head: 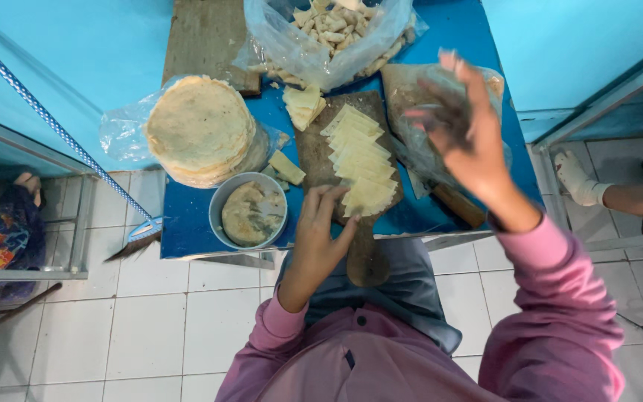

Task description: The person sits at a blue table and assembles stuffed pancakes: they take round flatbreads from a stack, place slices of cheese on them, fold or press the bread over the cheese, and set the finished pieces into a bowl. They occasionally reposition slices on the cutting board and reach into a plastic bag of ingredients.

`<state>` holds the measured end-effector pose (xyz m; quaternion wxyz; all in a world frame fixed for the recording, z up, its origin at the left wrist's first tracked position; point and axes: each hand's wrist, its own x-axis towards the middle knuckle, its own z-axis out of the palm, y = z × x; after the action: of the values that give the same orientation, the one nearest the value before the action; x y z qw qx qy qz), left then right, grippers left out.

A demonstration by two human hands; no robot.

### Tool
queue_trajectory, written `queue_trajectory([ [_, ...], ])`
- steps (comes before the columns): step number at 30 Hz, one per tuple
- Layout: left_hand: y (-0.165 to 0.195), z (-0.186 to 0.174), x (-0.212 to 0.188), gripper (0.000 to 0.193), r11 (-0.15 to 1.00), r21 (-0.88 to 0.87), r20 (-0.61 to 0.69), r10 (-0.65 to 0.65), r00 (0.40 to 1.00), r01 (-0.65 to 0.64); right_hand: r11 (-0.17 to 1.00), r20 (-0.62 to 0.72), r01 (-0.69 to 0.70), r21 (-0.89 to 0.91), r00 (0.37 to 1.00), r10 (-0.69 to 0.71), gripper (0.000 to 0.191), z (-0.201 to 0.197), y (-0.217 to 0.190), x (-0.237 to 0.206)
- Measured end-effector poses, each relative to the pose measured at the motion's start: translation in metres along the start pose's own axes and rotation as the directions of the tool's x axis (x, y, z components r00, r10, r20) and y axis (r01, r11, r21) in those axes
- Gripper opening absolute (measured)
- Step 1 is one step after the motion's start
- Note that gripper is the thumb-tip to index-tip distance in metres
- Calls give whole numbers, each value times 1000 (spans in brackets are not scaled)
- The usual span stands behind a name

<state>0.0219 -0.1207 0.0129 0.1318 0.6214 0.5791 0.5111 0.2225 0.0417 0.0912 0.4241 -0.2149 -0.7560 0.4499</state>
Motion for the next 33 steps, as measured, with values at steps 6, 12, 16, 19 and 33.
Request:
queue_trajectory([
  [6, -7, 16, -7, 33, 971, 238, -26, -18, 1000, 23, 404, -152, -133, -905, 988, -15, 16, -8, -20, -68],
  [12, -5, 26, -8, 20, 946, 321, -19, -33, 999, 37, 233, -244, -247, -941, 969, 41, 32, -25, -2, -107],
  [16, -3, 27, -5, 16, 942, 333, -6, -44, 999, 44, 493, -283, -272, -826, 958, 55, 34, -24, 25, -110],
  [19, -3, 28, -3, 14, 950, 308, 7, -65, 998, 59, 554, -308, -292, -780, 949, 66, 33, -26, 35, -109],
  [33, -6, 12, -2, 13, 988, 51, 1, -143, 990, 143, 635, -354, -193, -748, 925, -135, 30, -31, 36, -99],
])
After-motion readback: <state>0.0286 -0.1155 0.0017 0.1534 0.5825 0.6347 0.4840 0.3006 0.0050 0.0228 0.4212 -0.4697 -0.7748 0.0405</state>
